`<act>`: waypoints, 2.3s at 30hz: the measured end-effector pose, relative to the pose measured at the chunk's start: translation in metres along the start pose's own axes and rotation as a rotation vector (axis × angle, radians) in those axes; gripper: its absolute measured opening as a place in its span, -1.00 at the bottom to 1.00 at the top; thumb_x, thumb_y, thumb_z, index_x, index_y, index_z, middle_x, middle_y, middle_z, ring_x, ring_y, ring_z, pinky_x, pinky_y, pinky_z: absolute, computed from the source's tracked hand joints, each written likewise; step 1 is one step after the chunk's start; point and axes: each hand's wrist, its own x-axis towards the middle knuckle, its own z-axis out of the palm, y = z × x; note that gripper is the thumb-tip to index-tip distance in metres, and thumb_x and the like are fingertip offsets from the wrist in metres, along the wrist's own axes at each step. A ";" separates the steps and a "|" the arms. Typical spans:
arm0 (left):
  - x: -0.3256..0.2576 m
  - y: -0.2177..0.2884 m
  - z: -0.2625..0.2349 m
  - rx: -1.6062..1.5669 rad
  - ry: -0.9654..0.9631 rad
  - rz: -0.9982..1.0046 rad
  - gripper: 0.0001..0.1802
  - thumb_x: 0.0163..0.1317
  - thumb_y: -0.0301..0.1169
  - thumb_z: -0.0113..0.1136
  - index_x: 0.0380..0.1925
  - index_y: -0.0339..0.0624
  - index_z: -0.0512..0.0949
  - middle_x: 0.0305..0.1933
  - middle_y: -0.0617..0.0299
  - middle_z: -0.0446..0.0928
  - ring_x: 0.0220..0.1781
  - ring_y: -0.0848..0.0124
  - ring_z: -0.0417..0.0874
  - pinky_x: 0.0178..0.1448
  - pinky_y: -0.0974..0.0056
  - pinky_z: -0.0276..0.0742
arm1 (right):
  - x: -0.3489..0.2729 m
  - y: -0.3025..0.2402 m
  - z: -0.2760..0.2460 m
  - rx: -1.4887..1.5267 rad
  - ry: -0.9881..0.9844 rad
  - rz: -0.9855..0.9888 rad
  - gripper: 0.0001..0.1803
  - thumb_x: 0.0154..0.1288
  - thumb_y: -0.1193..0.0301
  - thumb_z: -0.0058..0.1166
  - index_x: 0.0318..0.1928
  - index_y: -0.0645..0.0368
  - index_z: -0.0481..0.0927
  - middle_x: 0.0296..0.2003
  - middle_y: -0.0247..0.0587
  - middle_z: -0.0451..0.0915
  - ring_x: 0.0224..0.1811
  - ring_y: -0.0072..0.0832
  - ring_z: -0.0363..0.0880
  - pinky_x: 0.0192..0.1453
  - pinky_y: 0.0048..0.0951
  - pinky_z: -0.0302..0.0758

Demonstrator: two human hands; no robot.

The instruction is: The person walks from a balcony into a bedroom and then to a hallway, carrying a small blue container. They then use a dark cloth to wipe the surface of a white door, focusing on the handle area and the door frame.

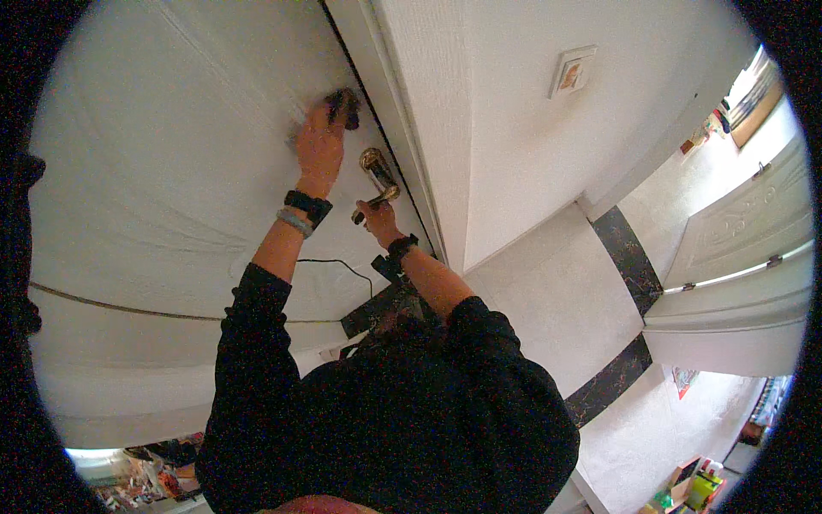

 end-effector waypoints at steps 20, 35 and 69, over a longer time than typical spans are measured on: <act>-0.124 -0.037 -0.009 -0.012 -0.195 -0.073 -0.42 0.08 -0.56 0.08 0.19 -0.06 0.40 -0.11 0.13 0.35 -0.09 0.19 0.44 -0.04 0.20 0.47 | -0.005 -0.009 -0.001 -0.084 0.014 0.036 -0.62 0.22 0.13 0.17 -0.38 0.25 0.50 -0.63 -0.30 0.45 -0.67 -0.56 0.38 -0.57 -0.45 0.36; -0.140 -0.032 0.000 0.105 -0.187 0.101 -0.55 0.12 -0.42 0.04 0.08 -0.08 0.48 -0.05 0.16 0.38 0.06 0.29 0.42 -0.01 0.26 0.40 | -0.006 -0.009 0.002 -0.032 0.054 0.070 -0.67 0.22 0.19 0.18 -0.36 0.22 0.46 -0.58 -0.30 0.45 -0.66 -0.55 0.35 -0.56 -0.44 0.32; -0.030 -0.047 -0.037 0.083 -0.023 -0.134 -0.73 0.05 -0.44 0.11 -0.19 -0.09 0.54 -0.06 0.22 0.47 0.04 0.20 0.41 0.07 0.04 0.31 | -0.005 -0.001 0.000 0.047 0.061 -0.050 -0.62 0.21 0.14 0.19 -0.35 0.25 0.50 -0.67 -0.30 0.44 -0.71 -0.57 0.35 -0.61 -0.47 0.30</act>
